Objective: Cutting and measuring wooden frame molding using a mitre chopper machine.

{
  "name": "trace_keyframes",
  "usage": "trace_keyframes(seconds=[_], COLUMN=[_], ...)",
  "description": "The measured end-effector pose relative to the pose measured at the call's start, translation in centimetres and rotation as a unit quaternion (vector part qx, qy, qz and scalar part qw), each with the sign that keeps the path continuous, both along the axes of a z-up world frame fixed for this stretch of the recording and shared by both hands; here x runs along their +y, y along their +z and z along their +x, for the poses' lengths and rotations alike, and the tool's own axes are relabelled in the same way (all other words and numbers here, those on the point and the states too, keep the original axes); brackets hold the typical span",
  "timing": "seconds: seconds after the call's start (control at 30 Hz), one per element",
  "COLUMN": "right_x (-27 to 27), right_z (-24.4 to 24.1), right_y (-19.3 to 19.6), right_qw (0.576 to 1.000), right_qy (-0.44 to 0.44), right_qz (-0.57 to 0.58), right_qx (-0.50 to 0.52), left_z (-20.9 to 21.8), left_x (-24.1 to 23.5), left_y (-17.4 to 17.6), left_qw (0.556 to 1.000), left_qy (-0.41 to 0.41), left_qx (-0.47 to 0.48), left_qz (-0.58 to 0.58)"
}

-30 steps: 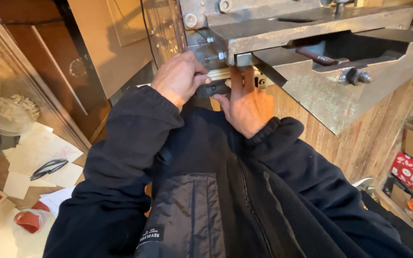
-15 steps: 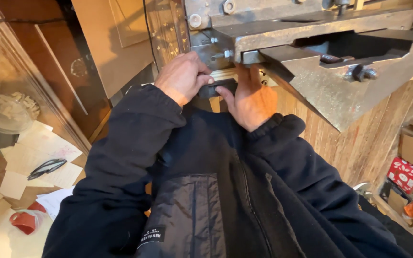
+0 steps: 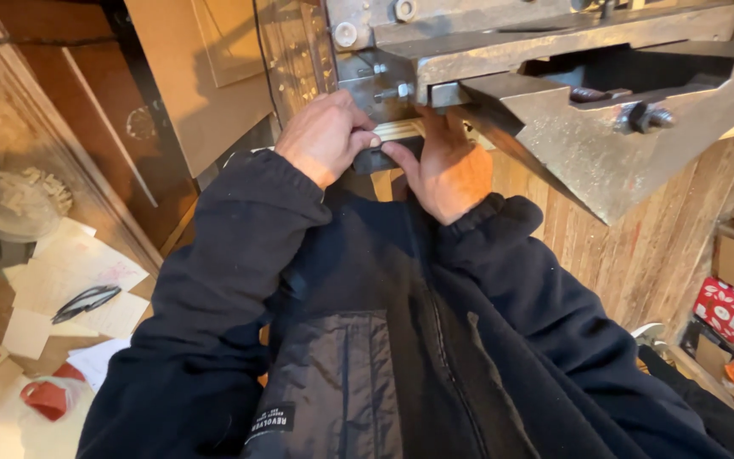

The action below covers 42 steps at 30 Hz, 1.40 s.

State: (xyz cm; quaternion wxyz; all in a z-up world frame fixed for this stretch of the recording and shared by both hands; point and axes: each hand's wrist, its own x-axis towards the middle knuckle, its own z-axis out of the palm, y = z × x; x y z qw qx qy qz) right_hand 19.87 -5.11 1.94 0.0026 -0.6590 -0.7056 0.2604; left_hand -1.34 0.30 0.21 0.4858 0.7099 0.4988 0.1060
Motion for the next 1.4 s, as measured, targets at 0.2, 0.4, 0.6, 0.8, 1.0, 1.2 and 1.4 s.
trace_keyframes(seconds=[0.2,0.4,0.6,0.8,1.0,1.2,1.4], right_x=[-0.5,-0.1,-0.5,-2.8,-4.4,-4.0,-2.5], right_z=[-0.4,-0.3,-0.9,0.4,2.5,2.4,1.3], right_y=[0.5,1.0,3.7,6.3,4.9,4.6,5.9], right_qw=[0.996,0.999,0.999,0.991,0.995,0.994,0.992], right_qy=[0.014,0.003,0.042,0.091,0.064,0.052,0.067], right_qz=[0.069,0.004,0.006,0.064,-0.024,-0.009,0.071], right_qx=[0.055,0.039,0.021,0.077,0.067,0.099,0.081], left_z=[0.0,0.1,0.0,-0.1,0.1,0.1,0.1], left_x=[-0.3,0.1,0.0,0.0,0.3,0.3,0.1], left_y=[-0.6,-0.5,-0.4,-0.8,-0.3,0.1,-0.1], left_qw=[1.000,1.000,1.000,1.000,1.000,1.000,1.000], left_qy=[-0.007,-0.026,-0.014,-0.017,-0.017,-0.013,-0.013], left_qx=[-0.004,0.007,0.000,-0.010,-0.002,0.010,0.012], left_qz=[0.015,0.002,0.014,0.013,-0.005,-0.018,-0.011])
